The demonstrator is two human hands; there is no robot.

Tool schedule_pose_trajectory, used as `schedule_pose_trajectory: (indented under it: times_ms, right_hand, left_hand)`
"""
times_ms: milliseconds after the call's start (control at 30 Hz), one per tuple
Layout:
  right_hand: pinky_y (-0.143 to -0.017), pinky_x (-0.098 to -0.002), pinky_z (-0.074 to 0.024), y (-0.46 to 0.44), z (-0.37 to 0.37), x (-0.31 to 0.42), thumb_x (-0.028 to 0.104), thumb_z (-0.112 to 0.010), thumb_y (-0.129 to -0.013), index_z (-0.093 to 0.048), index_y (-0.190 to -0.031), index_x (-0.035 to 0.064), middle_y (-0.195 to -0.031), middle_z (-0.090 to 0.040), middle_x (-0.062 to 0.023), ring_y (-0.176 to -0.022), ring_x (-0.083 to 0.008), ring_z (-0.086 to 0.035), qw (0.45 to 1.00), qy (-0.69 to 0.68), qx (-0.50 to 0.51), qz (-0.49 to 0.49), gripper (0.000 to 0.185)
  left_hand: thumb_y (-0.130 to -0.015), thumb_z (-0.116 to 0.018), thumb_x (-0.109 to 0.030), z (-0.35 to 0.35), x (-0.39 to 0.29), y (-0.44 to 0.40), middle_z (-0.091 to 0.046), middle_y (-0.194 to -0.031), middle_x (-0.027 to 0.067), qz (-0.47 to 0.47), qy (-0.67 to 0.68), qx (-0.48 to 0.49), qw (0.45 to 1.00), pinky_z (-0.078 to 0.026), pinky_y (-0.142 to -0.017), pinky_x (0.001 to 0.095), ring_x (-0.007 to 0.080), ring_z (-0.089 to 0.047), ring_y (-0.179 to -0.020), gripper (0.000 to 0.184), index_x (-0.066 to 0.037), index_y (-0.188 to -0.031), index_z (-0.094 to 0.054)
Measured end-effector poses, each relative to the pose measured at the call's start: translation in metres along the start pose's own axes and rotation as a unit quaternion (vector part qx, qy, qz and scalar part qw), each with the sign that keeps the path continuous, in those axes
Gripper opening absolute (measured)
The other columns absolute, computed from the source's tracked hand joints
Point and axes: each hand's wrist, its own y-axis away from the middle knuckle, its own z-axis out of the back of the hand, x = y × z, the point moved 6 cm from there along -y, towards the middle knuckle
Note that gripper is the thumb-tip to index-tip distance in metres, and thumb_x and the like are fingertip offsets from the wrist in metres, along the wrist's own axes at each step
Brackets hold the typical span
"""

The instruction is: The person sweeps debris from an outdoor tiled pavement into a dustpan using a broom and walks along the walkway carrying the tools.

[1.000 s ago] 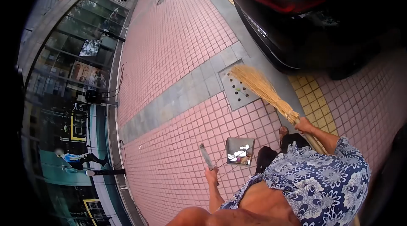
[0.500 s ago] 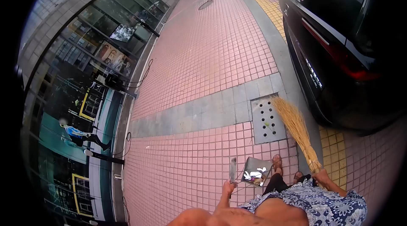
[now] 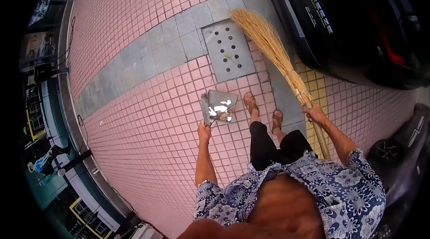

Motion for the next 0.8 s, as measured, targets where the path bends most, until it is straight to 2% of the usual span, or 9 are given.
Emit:
schedule_pose_trajectory:
  times_ms: [67,133,333,533,567,667,700,733,800]
  right_hand:
    - [-0.039,-0.0277,-0.0391,-0.011,-0.006,0.012,0.014,-0.066,-0.085,-0.057,-0.091,0.0029,-0.059,-0.049,-0.0003,-0.041,-0.0093,-0.044,1.0,-0.003,-0.009,-0.01,0.016]
    - [-0.039,-0.0279,-0.0389,-0.024,-0.012,0.025,0.014,-0.066,-0.085,-0.056,-0.091,0.0032,-0.059,-0.049,0.0,-0.041,-0.009,-0.044,1.0,-0.007,-0.017,-0.021,0.016]
    - [-0.038,-0.0299,-0.0417,-0.046,-0.007,0.023,0.011,-0.066,-0.085,-0.053,-0.087,0.0007,-0.06,-0.052,-0.0024,-0.041,-0.0105,-0.047,0.993,0.073,-0.034,-0.089,0.016]
    - [-0.038,-0.03,-0.0425,0.052,0.026,-0.058,0.006,-0.068,-0.084,-0.061,-0.091,-0.0017,-0.063,-0.058,-0.0057,-0.043,-0.0118,-0.052,0.963,0.184,0.034,-0.194,0.012]
    - [-0.038,-0.0309,-0.0414,0.072,0.029,-0.065,0.006,-0.068,-0.083,-0.063,-0.095,-0.0023,-0.06,-0.056,-0.0059,-0.042,-0.0132,-0.051,0.953,0.214,0.048,-0.209,0.015]
    - [-0.038,-0.0312,-0.0401,0.129,0.029,-0.073,0.007,-0.071,-0.083,-0.067,-0.103,-0.0025,-0.057,-0.056,-0.0057,-0.041,-0.0142,-0.051,0.929,0.26,0.11,-0.24,0.023]
    - [-0.038,-0.0313,-0.0407,0.146,0.03,-0.078,0.007,-0.071,-0.082,-0.067,-0.102,-0.0029,-0.056,-0.056,-0.0057,-0.041,-0.0141,-0.051,0.928,0.264,0.117,-0.236,0.022]
    - [-0.039,-0.0314,-0.0412,0.16,0.029,-0.08,0.006,-0.071,-0.082,-0.068,-0.102,-0.0033,-0.056,-0.056,-0.0056,-0.041,-0.014,-0.052,0.927,0.269,0.125,-0.23,0.022]
    - [-0.039,-0.0318,-0.0422,0.182,0.032,-0.072,0.007,-0.072,-0.082,-0.068,-0.097,-0.004,-0.056,-0.057,-0.0061,-0.04,-0.0137,-0.051,0.938,0.273,0.097,-0.19,0.019]
  left_hand:
    - [-0.087,-0.061,-0.007,-0.012,0.005,-0.025,-0.068,-0.084,0.0196,-0.041,-0.053,-0.014,0.998,-0.051,-0.076,0.0437,0.0382,-0.068,-0.084,0.018,-0.004,-0.104,-0.058]
    - [-0.086,-0.059,-0.004,-0.021,0.003,-0.049,-0.07,-0.096,0.0241,-0.008,-0.078,0.01,0.997,-0.051,-0.082,0.048,0.0439,-0.067,-0.094,0.025,-0.005,-0.111,-0.056]
    - [-0.086,-0.057,-0.004,-0.041,0.001,-0.107,-0.069,-0.094,0.026,-0.036,-0.051,0.028,0.998,-0.051,-0.079,0.0488,0.0478,-0.065,-0.094,0.024,-0.006,-0.11,-0.056]
    - [-0.083,-0.058,-0.001,-0.024,0.009,-0.148,-0.067,-0.091,0.0268,-0.033,-0.037,0.027,0.998,-0.048,-0.077,0.0535,0.0502,-0.062,-0.091,0.024,-0.005,-0.107,-0.055]
    - [-0.084,-0.059,-0.001,-0.023,0.012,-0.152,-0.068,-0.092,0.0265,-0.024,-0.03,0.029,0.999,-0.049,-0.077,0.0518,0.049,-0.063,-0.091,0.024,-0.005,-0.107,-0.056]
    - [-0.082,-0.055,-0.002,-0.025,0.031,-0.157,-0.069,-0.082,0.0169,-0.032,-0.022,0.03,0.999,-0.052,-0.073,0.0419,0.0337,-0.068,-0.079,0.021,-0.006,-0.102,-0.059]
    - [-0.086,-0.059,-0.002,-0.024,0.034,-0.153,-0.07,-0.095,0.0231,0.011,-0.019,0.06,0.998,-0.051,-0.081,0.0455,0.043,-0.067,-0.093,0.023,-0.007,-0.108,-0.06]
    - [-0.081,-0.055,-0.002,-0.022,0.037,-0.147,-0.068,-0.08,0.0148,-0.045,-0.007,0.018,0.999,-0.053,-0.073,0.0402,0.0314,-0.068,-0.077,0.017,-0.005,-0.096,-0.06]
    - [-0.082,-0.058,-0.003,-0.023,0.056,-0.14,-0.069,-0.082,0.0152,-0.015,-0.011,0.017,1.0,-0.053,-0.074,0.0402,0.0319,-0.068,-0.08,0.016,-0.007,-0.097,-0.062]
